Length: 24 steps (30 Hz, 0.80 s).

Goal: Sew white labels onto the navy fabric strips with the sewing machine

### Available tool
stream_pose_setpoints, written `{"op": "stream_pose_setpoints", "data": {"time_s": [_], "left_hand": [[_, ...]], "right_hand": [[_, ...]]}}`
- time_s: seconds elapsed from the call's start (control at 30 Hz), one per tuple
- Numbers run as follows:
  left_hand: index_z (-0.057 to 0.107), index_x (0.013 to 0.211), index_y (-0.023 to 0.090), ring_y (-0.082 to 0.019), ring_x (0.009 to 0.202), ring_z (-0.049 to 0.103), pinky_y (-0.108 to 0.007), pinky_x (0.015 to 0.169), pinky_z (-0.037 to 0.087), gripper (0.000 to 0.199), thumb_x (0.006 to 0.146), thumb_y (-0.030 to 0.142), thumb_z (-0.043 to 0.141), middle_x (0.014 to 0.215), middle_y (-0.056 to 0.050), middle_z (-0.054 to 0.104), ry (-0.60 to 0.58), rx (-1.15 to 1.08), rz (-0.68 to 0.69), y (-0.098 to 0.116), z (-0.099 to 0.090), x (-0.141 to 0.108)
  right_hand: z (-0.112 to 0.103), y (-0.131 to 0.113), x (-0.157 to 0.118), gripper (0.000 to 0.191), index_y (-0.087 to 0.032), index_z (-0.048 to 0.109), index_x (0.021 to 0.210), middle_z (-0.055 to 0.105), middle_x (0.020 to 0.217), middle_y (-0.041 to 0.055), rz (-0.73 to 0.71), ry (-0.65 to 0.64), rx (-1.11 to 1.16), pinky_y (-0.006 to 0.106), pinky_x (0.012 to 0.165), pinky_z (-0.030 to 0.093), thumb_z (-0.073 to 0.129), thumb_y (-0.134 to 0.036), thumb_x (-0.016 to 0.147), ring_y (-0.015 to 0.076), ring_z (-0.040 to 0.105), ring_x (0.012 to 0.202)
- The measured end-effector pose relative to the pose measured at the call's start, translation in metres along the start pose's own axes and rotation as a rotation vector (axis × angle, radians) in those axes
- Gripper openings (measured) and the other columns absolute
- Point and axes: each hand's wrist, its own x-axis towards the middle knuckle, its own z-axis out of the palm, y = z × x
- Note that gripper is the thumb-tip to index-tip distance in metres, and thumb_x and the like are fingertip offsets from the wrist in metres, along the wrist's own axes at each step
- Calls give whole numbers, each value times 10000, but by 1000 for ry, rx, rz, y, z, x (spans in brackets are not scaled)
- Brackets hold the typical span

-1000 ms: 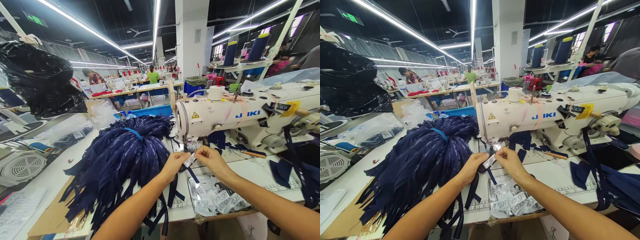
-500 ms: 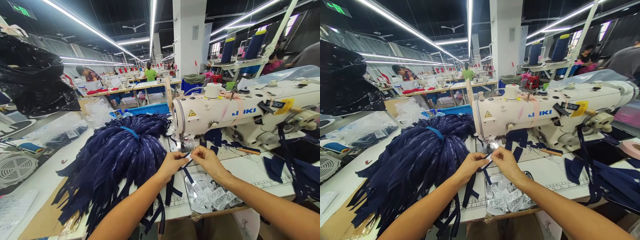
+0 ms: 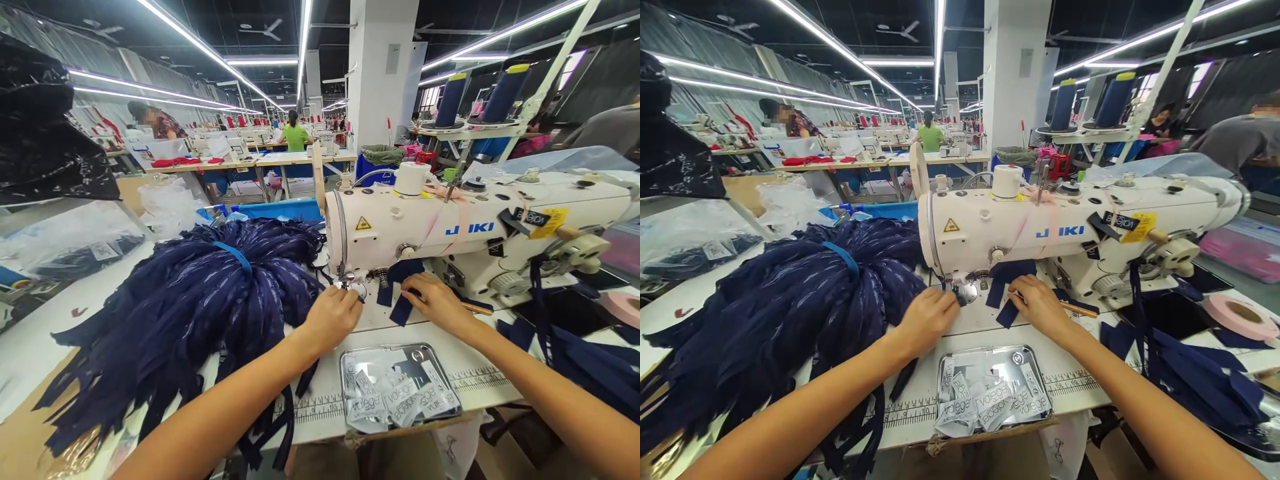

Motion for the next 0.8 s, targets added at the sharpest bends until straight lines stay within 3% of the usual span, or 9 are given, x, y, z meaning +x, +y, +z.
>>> {"op": "stream_pose_setpoints", "data": {"time_s": [0.1, 0.2, 0.47, 0.67, 0.8], "left_hand": [[558, 658, 117, -175, 609, 537, -305, 581, 354, 204, 792, 43, 424, 660, -68, 564, -100, 22, 72, 6, 35, 14], [561, 667, 115, -178, 629, 544, -315, 612, 353, 184, 794, 56, 442, 664, -69, 575, -153, 4, 73, 5, 50, 13], [544, 647, 118, -162, 593, 509, -307, 565, 296, 190, 797, 49, 450, 618, -46, 561, -107, 65, 120, -3, 39, -14], [526, 636, 119, -152, 574, 495, -298, 556, 279, 182, 793, 53, 462, 597, -33, 550, -60, 77, 147, -3, 45, -17], [515, 627, 122, -151, 570, 496, -299, 562, 280, 187, 797, 65, 462, 592, -28, 546, -27, 83, 155, -3, 46, -18]], "right_hand": [[5, -2, 5, 144, -193, 557, 792, 611, 828, 69, -83, -67, -77, 372, 719, 411, 425, -219, 843, 223, 519, 792], [11, -9, 7, 86, -176, 549, 820, 603, 870, 80, -136, -106, -144, 382, 737, 401, 474, -217, 823, 233, 503, 822], [24, -15, 11, 137, -166, 563, 775, 546, 784, 75, -271, -140, -306, 371, 741, 381, 459, -234, 833, 212, 478, 756], [25, -8, 13, 198, -164, 580, 736, 536, 711, 41, -358, -101, -256, 333, 750, 368, 424, -195, 854, 166, 479, 694], [29, -17, 16, 234, -157, 572, 659, 554, 647, 47, -393, -76, -369, 361, 800, 343, 418, -138, 833, 174, 488, 670]]}}
